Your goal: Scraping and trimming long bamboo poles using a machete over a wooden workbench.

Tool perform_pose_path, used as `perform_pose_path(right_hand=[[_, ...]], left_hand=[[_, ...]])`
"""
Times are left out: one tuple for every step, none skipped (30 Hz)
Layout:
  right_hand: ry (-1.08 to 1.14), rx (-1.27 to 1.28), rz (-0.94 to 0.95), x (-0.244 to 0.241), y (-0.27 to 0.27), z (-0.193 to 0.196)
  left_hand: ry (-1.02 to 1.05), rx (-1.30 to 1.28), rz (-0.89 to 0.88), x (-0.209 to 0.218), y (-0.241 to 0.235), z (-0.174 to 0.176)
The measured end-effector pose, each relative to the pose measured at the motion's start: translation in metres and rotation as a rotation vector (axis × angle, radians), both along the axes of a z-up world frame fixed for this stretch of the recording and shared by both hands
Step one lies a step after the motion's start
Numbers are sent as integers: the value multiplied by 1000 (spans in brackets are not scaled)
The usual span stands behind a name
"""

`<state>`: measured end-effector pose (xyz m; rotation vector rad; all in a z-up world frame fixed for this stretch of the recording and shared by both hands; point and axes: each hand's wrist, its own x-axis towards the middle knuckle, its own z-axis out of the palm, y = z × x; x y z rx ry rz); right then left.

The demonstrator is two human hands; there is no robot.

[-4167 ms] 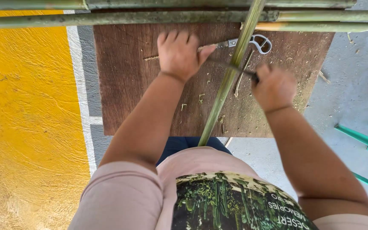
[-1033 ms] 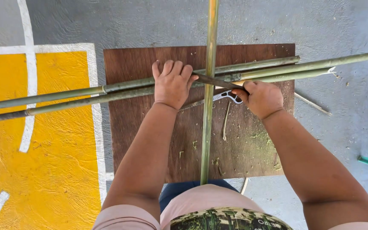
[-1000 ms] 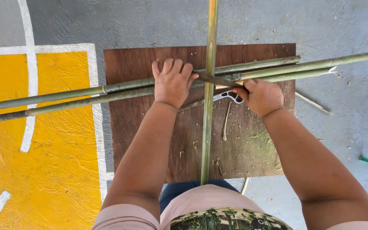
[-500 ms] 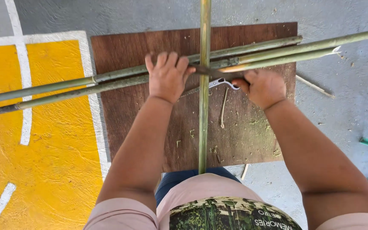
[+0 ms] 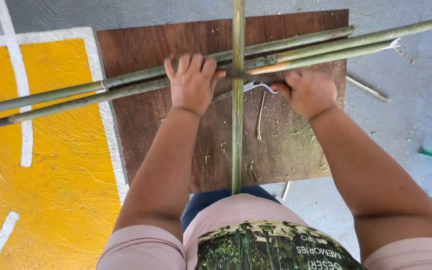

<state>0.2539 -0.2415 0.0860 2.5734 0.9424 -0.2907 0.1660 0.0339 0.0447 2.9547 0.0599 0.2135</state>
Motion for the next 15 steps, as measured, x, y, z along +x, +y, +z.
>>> perform_pose_path(right_hand=[[35,-67,-64,6,4,0],[73,-134,-127,10,8,0],[84,-139,-127,5,3,-6],[-20,29,-51,5,0,-11],[-124,197,24,5,-2,-15],[-130,203,29,0,4,-7],[-1,23,-74,-5,10,1],[136,-167,-184,-16,12,9],[139,-171,-187,-22,7,8],[138,-149,-151,-27,2,9],[137,-128,-115,-33,-3,10],[137,-133,-116,-34,-6,9],[38,-27,-19,-36,-10,9],[-72,83,78,-34,-11,8],[-81,83,79,-25,-5,14]], left_hand=[[-35,-28,22,7,2,6],[-65,-56,43,13,4,13],[-53,-60,44,12,3,8],[-49,-37,24,15,3,5],[-45,-14,5,17,4,2],[-50,-8,9,11,4,0],[-57,-19,3,4,4,-2],[-54,-41,-10,-6,0,-7],[-51,-44,-12,-15,-3,-10],[-23,-74,0,-24,-8,-13],[4,-104,13,-33,-11,-16],[4,-108,13,-37,-14,-20],[-54,-121,25,-42,-16,-24],[-122,-130,36,-42,-16,-27],[-132,-129,37,-29,-13,-25]])
